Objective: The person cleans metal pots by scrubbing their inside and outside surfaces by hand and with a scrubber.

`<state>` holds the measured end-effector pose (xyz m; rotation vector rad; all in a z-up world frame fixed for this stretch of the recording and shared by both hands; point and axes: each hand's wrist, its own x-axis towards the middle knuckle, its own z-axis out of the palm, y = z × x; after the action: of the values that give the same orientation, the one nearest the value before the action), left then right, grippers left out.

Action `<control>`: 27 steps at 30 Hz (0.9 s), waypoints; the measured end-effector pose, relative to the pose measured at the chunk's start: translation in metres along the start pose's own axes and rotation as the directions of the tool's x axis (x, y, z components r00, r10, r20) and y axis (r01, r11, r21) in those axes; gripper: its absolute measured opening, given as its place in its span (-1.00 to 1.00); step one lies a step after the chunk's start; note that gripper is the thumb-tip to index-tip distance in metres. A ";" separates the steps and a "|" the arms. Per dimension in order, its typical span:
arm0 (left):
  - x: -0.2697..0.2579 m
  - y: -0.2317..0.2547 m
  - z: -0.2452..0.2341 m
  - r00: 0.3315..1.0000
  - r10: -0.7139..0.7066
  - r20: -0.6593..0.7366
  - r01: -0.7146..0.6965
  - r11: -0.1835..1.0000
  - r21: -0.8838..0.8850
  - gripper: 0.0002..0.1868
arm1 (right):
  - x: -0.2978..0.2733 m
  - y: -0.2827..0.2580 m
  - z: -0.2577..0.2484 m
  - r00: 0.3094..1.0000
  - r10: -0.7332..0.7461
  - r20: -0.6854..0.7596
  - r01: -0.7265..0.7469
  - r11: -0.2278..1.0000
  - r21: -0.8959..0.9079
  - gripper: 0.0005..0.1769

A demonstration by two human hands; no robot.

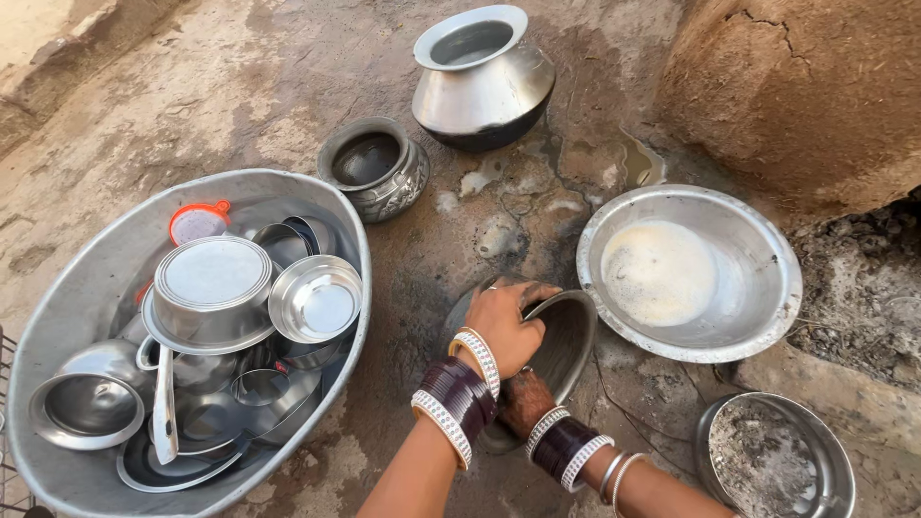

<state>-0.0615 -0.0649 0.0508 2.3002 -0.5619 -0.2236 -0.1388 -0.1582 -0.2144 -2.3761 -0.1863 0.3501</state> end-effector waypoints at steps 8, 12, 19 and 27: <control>0.027 -0.021 -0.014 0.982 -0.180 0.054 0.188 0.931 -0.312 -0.54 | 0.032 -0.013 -0.078 0.964 -0.265 -0.030 0.216 0.842 -0.495 -0.51; 0.024 -0.031 -0.020 0.992 -0.126 0.021 0.126 0.942 -0.312 -0.53 | 0.013 -0.042 -0.059 0.991 -0.122 0.047 0.129 0.849 -0.512 -0.23; 0.022 -0.029 -0.008 0.992 -0.122 -0.017 0.112 0.951 -0.287 -0.54 | -0.007 -0.062 -0.058 0.979 -0.029 0.203 0.069 0.979 -0.193 -0.50; 0.022 -0.032 -0.017 0.997 -0.076 -0.014 0.066 0.931 -0.360 -0.54 | 0.023 -0.033 -0.096 0.975 -0.207 0.077 0.210 0.766 -0.607 -0.70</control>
<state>-0.0262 -0.0438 0.0408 1.9646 -0.3860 -0.3031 -0.0896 -0.1903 -0.1287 -2.9562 -0.6531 0.2036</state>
